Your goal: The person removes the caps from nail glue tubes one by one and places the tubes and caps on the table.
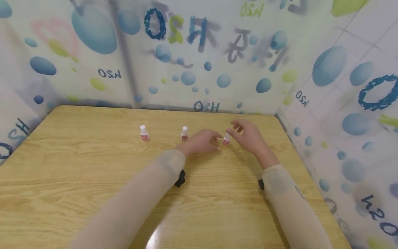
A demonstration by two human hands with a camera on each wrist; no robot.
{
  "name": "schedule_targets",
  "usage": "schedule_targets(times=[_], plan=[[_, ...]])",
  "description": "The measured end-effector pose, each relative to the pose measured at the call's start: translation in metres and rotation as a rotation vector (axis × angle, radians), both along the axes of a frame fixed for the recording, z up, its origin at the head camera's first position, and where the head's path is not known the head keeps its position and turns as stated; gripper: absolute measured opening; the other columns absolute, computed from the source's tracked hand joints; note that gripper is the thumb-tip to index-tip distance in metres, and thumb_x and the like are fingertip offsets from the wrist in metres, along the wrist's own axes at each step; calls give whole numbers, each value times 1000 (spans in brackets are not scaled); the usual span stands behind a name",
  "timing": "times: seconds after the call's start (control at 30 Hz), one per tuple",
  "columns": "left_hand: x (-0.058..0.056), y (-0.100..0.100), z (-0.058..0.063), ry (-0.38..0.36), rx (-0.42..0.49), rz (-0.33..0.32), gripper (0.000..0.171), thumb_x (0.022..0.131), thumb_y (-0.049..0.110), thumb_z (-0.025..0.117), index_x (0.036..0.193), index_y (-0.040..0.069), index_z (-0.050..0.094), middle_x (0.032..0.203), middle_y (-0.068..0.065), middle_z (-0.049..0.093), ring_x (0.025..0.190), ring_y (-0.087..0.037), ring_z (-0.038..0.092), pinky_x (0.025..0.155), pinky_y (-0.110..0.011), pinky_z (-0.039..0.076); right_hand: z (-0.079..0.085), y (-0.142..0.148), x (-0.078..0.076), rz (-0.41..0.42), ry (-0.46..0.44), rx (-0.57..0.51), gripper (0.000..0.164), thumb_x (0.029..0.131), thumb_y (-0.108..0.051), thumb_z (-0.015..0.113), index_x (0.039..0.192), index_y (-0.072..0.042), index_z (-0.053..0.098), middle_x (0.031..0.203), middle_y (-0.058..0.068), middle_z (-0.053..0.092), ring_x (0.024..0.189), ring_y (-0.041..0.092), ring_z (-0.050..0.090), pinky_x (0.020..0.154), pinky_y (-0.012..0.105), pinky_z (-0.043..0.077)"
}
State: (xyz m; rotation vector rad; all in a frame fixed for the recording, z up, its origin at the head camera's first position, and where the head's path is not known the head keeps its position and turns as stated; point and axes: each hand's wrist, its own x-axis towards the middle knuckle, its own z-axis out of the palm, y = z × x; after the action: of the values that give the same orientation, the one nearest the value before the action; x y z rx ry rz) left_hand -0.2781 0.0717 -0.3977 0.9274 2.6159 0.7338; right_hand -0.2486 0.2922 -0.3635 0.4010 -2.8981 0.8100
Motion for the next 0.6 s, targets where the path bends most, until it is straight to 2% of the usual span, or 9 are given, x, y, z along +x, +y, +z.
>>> schedule_targets(times=[0.17, 0.27, 0.43, 0.6], plan=[[-9, 7, -10, 4, 68, 79, 51, 95, 35, 81, 142, 21, 68, 125, -2, 72, 112, -18, 66, 103, -40, 54, -3, -1, 0, -27, -14, -35, 49, 103, -39, 71, 134, -1, 69, 114, 16, 71, 102, 31, 64, 82, 38, 50], [-16, 10, -16, 18, 100, 121, 45, 92, 36, 84, 135, 23, 73, 121, 0, 75, 111, -17, 67, 103, -42, 54, -4, -2, 0, -56, -31, -54, 48, 102, -39, 72, 134, -3, 70, 113, 15, 71, 101, 30, 63, 81, 36, 49], [-24, 15, -25, 9, 95, 134, 40, 91, 42, 84, 128, 30, 78, 119, 6, 76, 116, -16, 63, 111, -49, 43, -2, -3, 2, -106, -75, -107, 47, 101, -39, 74, 132, -4, 71, 114, 16, 71, 102, 29, 64, 83, 36, 50], [-25, 20, -26, -16, 90, 156, 41, 90, 46, 84, 129, 34, 77, 116, 7, 73, 114, -17, 56, 109, -49, 37, -1, -2, 3, -132, -115, -159, 46, 101, -40, 74, 130, -4, 73, 114, 16, 73, 98, 26, 63, 77, 29, 52]])
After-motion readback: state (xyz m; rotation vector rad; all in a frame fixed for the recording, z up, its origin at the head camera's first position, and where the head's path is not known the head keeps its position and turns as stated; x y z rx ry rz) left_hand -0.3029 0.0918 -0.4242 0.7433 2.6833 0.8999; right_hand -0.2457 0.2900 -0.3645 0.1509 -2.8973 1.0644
